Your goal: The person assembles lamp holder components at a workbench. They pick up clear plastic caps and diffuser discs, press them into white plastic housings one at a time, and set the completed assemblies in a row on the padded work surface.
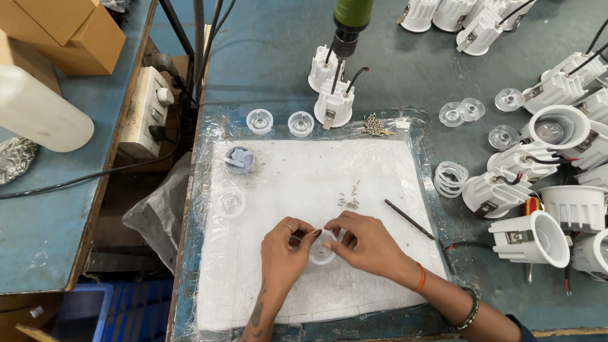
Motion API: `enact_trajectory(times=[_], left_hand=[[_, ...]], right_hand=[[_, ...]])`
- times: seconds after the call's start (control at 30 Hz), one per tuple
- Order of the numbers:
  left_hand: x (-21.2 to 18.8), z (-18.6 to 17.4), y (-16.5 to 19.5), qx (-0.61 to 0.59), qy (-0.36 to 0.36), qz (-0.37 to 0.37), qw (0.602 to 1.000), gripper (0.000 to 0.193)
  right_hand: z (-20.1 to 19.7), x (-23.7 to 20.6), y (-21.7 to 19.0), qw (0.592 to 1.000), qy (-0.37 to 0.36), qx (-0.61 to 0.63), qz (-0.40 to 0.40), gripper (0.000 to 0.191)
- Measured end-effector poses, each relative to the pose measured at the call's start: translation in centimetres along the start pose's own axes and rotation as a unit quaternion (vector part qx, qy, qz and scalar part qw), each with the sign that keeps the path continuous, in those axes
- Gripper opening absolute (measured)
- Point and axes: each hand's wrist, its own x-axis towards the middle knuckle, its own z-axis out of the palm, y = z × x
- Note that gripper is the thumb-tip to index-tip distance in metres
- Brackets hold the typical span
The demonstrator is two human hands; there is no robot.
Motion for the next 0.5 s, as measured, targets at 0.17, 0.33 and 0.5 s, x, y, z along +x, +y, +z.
enact_trajectory(times=[0.17,0.33,0.5], left_hand=[[-0.7,0.2,-0.2,-0.016,0.005,0.039,0.999,0.006],[-1.2,-0.1,-0.3,-0.048,0.004,0.055,0.997,0.012],[-1.6,-0.4,-0.1,-0.032,-0.008,0.066,0.997,0.015]], right_hand=[[0.2,0.0,-0.3,1.000,-0.019,0.021,0.008,0.025],[0.8,-0.4,-0.4,0.998,0.007,0.057,0.007,0.020],[1.3,-0.8,-0.2,0.994,0.062,0.074,-0.050,0.016]])
